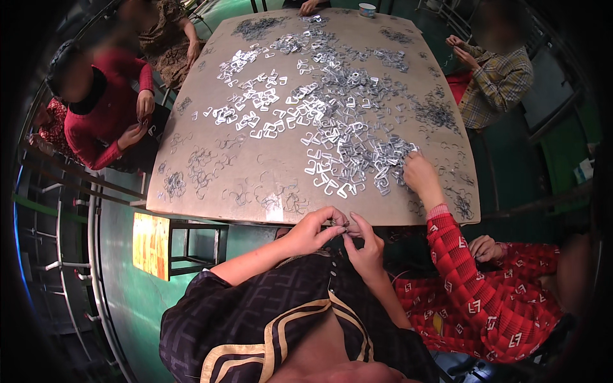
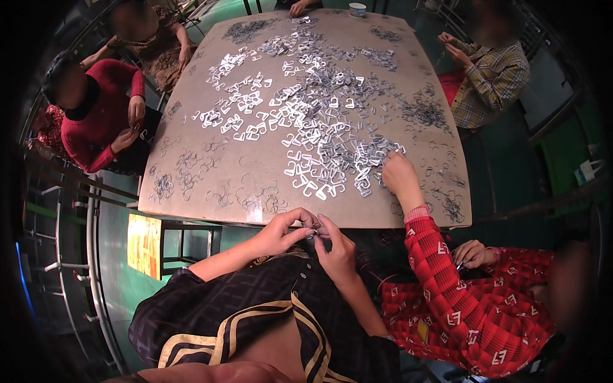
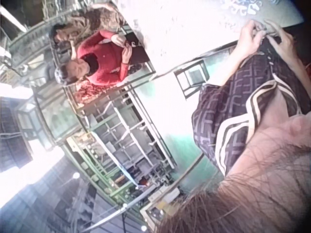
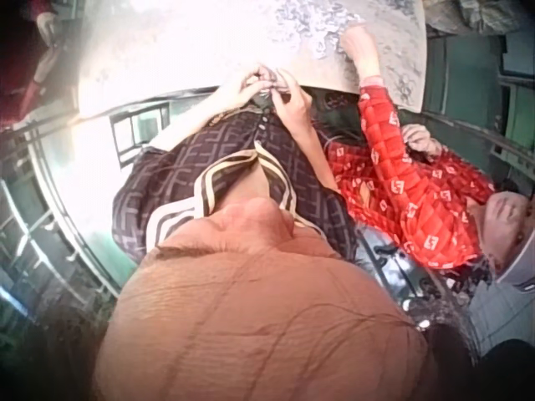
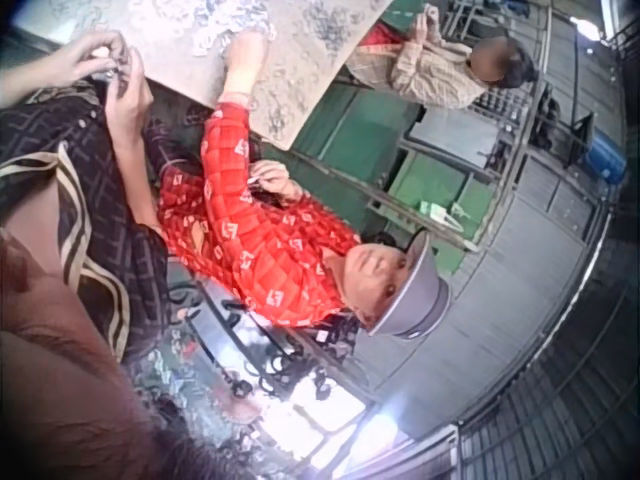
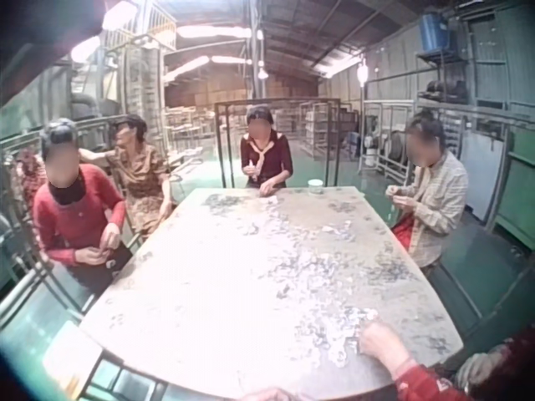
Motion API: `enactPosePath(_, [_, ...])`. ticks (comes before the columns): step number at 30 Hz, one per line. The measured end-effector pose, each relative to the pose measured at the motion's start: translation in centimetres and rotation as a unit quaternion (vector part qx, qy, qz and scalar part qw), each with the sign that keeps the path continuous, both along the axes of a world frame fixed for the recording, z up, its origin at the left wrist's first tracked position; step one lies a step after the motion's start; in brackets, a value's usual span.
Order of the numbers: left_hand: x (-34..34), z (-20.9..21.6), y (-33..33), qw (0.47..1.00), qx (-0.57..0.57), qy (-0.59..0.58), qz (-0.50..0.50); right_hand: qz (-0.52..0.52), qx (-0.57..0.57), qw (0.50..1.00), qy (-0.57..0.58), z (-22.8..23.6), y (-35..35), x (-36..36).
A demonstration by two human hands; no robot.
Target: The person picks up small metal hooks from a table and links them together by hand. They occasionally move to a hanging rack to attach the assembled chains.
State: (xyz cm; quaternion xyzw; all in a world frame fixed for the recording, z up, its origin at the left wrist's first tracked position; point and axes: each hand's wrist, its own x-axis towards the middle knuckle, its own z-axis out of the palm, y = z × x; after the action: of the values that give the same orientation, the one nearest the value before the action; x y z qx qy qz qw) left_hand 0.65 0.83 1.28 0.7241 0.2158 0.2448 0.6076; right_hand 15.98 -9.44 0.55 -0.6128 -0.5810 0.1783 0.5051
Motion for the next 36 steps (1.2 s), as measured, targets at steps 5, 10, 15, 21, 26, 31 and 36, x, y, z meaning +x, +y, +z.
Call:
enactPosePath(5, [-0.6,0.5,-0.4,0.998,-0.048,-0.046,-0.023,-0.058,-0.014,0.987,0.151,-3.7,0.8,2.5])
enactPosePath(10, [-0.8,0.2,-0.7,0.997,0.001,-0.056,-0.046,-0.086,-0.103,0.99,-0.037,-8.1,5.5,4.6])
enactPosePath(15, [-1.2,-0.2,-1.2,0.998,0.016,-0.058,-0.033,-0.021,-0.097,0.965,-0.244,-10.1,9.3,3.5])
enactPosePath(21, [-1.7,-1.2,-1.6,0.998,0.05,-0.039,-0.025,0.038,-0.085,0.914,-0.395,-10.9,9.8,4.0])
enactPosePath(26, [-1.8,-2.0,-1.8,0.997,0.051,-0.051,-0.009,0.078,-0.049,0.882,-0.463,-11.0,10.6,4.3])
enactPosePath(31, [-1.6,-2.0,-1.7,0.997,0.058,-0.046,0.0,0.047,-0.047,0.893,-0.446,-11.6,11.0,5.2])
enactPosePath(36, [-1.4,-2.5,-1.7,0.998,0.034,-0.045,0.038,-0.059,-0.052,0.97,-0.229,-7.4,9.4,5.9])
